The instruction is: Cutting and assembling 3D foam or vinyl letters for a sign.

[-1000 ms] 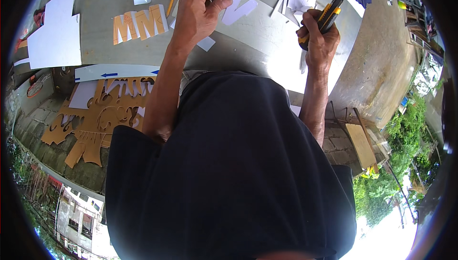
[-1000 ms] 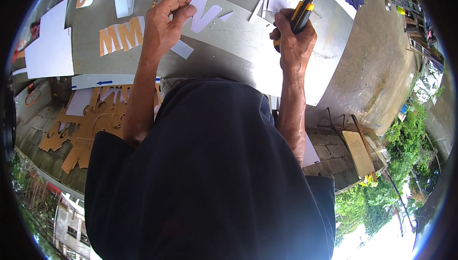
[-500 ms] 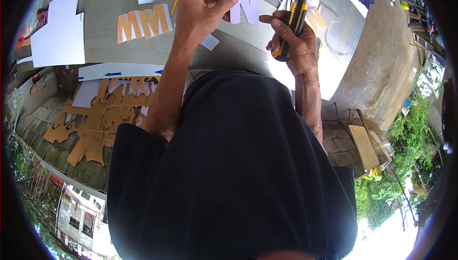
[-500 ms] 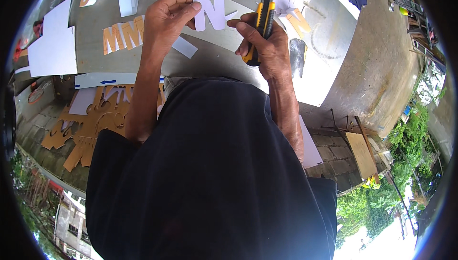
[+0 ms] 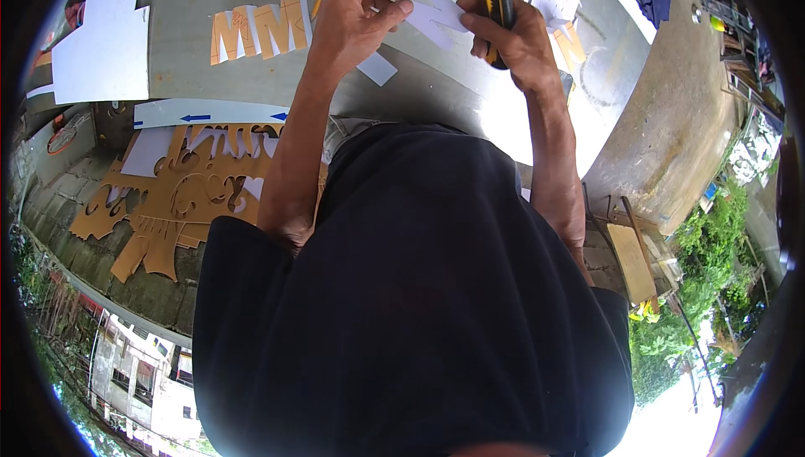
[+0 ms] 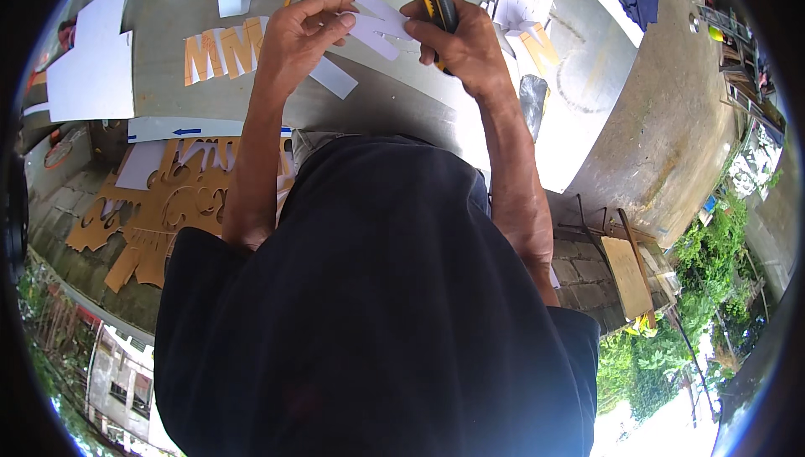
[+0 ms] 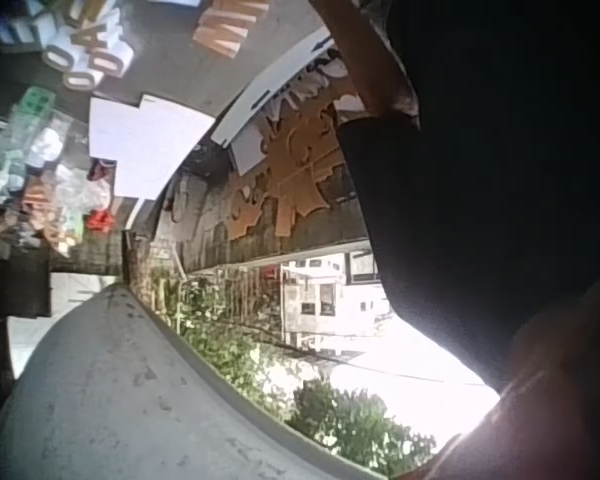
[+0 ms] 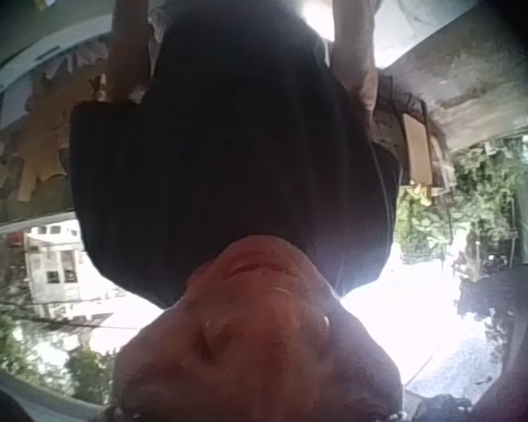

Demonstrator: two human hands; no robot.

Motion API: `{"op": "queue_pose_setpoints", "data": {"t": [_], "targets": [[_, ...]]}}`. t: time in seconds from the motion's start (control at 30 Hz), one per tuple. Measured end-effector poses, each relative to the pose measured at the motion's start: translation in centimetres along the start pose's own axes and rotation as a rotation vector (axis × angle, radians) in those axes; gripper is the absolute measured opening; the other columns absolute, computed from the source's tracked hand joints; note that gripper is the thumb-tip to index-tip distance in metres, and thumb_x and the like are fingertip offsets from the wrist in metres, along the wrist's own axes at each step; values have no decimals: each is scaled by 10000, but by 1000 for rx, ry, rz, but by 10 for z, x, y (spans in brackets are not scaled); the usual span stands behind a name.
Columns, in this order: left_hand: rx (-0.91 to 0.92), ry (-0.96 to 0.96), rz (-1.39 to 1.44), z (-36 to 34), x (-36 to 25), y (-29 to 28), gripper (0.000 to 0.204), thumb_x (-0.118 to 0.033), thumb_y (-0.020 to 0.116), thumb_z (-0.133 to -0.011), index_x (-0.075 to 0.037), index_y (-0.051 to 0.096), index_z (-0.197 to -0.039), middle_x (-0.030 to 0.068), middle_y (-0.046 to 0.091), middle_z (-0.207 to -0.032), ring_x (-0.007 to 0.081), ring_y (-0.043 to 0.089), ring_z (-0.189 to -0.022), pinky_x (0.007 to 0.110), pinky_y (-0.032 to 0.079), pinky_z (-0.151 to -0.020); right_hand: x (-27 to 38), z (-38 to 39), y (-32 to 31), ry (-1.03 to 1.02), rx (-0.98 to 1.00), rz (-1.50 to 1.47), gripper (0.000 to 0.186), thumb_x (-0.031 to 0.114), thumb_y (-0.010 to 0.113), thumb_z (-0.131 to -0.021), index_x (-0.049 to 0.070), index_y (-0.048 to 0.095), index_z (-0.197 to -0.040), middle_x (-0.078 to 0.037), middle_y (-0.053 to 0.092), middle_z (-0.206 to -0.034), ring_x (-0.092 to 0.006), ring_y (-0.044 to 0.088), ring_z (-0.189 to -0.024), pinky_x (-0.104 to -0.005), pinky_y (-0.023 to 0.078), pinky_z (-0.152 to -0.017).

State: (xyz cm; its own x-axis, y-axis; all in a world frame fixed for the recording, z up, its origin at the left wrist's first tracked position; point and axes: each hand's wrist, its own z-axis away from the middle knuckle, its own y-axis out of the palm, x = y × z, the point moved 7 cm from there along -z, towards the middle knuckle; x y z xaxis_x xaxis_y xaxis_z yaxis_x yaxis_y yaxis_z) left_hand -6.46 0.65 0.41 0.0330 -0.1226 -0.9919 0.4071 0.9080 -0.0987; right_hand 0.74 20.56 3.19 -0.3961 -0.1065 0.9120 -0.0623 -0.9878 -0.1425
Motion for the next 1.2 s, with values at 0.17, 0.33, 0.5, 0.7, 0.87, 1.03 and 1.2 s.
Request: {"op": "queue_pose_setpoints", "data": {"t": [0.17, 0.33, 0.5, 0.7, 0.87, 1.03, 1.2], "targets": [[15, -200, 183, -2, 36, -3, 295, -98, 765, -888, -22, 729, -1170, 85, 765, -933, 122, 712, -772, 271, 593, -689, -13, -38, 8, -5, 113, 140, 305, 194, 751, -896, -37, 701, -1089, -67, 662, -680, -121, 644, -582, -254, 486, -527], [9, -32, -422, -23, 39, -11, 317, -69, 746, -893, 23, 706, -1193, 115, 754, -848, 130, 724, -763, 260, 593, -665, -26, -32, 6, 11, 4, 131, 384, 277, 647, -959, -69, 581, -1114, -120, 694, -800, -155, 668, -597, -292, 494, -502], [-140, -137, -126, -39, 60, -16, 364, -122, 733, -915, -51, 691, -1270, 76, 751, -855, 122, 702, -710, 261, 554, -660, -41, 4, -1, 119, -95, 74, 336, 296, 591, -998, -35, 546, -1033, -127, 696, -829, -180, 666, -582, -301, 493, -546], [-368, -186, 156, -11, 69, -8, 446, -65, 738, -900, 13, 633, -1326, 114, 752, -872, 147, 728, -742, 264, 588, -676, -60, 36, -6, 232, -178, -40, 341, 305, 558, -1034, -28, 527, -1097, -127, 679, -820, -164, 655, -556, -298, 484, -519], [-340, -168, 12, 2, 73, -3, 425, -33, 720, -912, 0, 637, -1328, 114, 741, -924, 139, 713, -742, 267, 600, -675, -56, 37, -3, 265, -168, -30, 340, 303, 542, -1045, -30, 520, -1112, -110, 667, -809, -161, 646, -530, -297, 480, -485], [-194, -38, -263, -19, 67, -15, 472, -28, 739, -881, -155, 679, -1331, 43, 730, -961, 132, 655, -721, 304, 571, -664, -42, 33, 0, 204, -64, 192, 384, 303, 561, -1042, -30, 547, -1232, -103, 688, -824, -148, 666, -581, -306, 516, -540], [282, 219, -590, -58, 41, 12, 398, 75, 633, -851, -57, 698, -1220, 129, 641, -1109, 310, 603, -1105, 410, 542, -888, -47, 35, 12, 79, 17, 447, 327, 223, 595, -1020, 10, 563, -1266, -155, 708, -863, -225, 695, -630, -354, 553, -613]]}}
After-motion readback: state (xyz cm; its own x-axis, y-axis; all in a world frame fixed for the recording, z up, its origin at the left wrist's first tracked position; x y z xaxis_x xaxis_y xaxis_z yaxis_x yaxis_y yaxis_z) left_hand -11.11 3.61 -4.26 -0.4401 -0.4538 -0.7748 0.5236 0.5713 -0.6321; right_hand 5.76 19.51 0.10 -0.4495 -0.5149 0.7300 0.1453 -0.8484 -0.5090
